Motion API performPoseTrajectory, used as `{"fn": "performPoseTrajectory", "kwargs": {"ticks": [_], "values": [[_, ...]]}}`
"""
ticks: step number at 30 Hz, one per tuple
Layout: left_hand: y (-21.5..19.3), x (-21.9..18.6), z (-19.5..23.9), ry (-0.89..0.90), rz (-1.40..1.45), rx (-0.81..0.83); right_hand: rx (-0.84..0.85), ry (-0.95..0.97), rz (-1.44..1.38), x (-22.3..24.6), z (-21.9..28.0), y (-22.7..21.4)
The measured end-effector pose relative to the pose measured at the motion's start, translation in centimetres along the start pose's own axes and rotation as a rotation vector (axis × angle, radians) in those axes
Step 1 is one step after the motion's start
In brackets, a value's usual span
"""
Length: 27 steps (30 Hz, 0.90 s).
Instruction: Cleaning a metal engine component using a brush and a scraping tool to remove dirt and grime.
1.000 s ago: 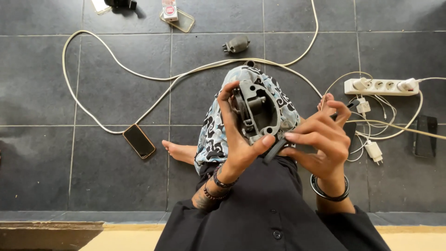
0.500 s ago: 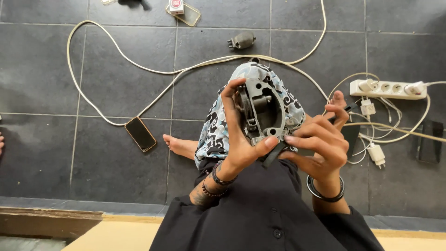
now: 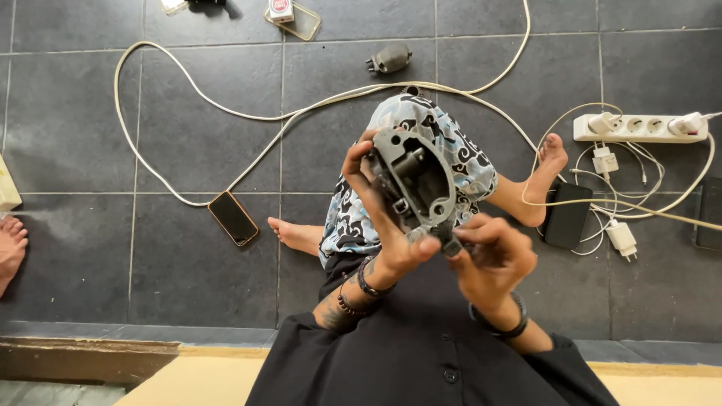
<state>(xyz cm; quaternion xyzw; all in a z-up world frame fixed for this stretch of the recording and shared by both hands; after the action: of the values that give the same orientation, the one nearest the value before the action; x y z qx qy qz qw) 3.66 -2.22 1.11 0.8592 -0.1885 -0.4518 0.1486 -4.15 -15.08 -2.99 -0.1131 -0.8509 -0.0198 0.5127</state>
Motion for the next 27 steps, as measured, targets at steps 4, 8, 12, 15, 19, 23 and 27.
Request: {"fn": "performPoseTrajectory", "kwargs": {"ticks": [4, 8, 12, 15, 19, 23, 27], "values": [[-0.5, -0.1, -0.2, 0.087, 0.043, -0.041, -0.011, 0.0, -0.034, -2.6, 1.4, 0.4], [-0.8, 0.2, -0.1, 0.089, 0.093, -0.042, 0.021, -0.099, -0.038, -0.7, 0.0, 0.9], [-1.4, -0.3, -0.4, 0.07, 0.122, -0.028, 0.02, -0.062, 0.02, -2.8, 1.4, 1.1], [-3.5, 2.6, 0.0, -0.027, 0.138, -0.047, -0.027, -0.068, 0.073, -1.7, -2.1, 1.2], [-3.7, 4.0, 0.0, -0.145, 0.282, -0.058, -0.013, -0.072, 0.066, -1.9, -2.9, 1.1], [-3.5, 4.8, 1.0, -0.207, 0.351, -0.064, 0.007, -0.087, 0.055, -1.8, -3.0, 0.8], [-4.0, 4.8, 0.8, -0.185, 0.288, -0.032, -0.008, -0.12, 0.088, -3.7, -4.6, -1.0]]}}
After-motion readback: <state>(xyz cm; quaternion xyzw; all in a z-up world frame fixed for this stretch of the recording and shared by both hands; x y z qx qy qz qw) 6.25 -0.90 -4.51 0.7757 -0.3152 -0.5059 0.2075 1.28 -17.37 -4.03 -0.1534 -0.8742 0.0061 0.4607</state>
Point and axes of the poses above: each hand's wrist, its own z-axis away from the middle knuckle, its own y-axis out of the palm, x = y × z, the point moved 5 cm from there along -z, towards the middle knuckle, and after that the axes turned 9 degrees about x, right-handed, at the moved point
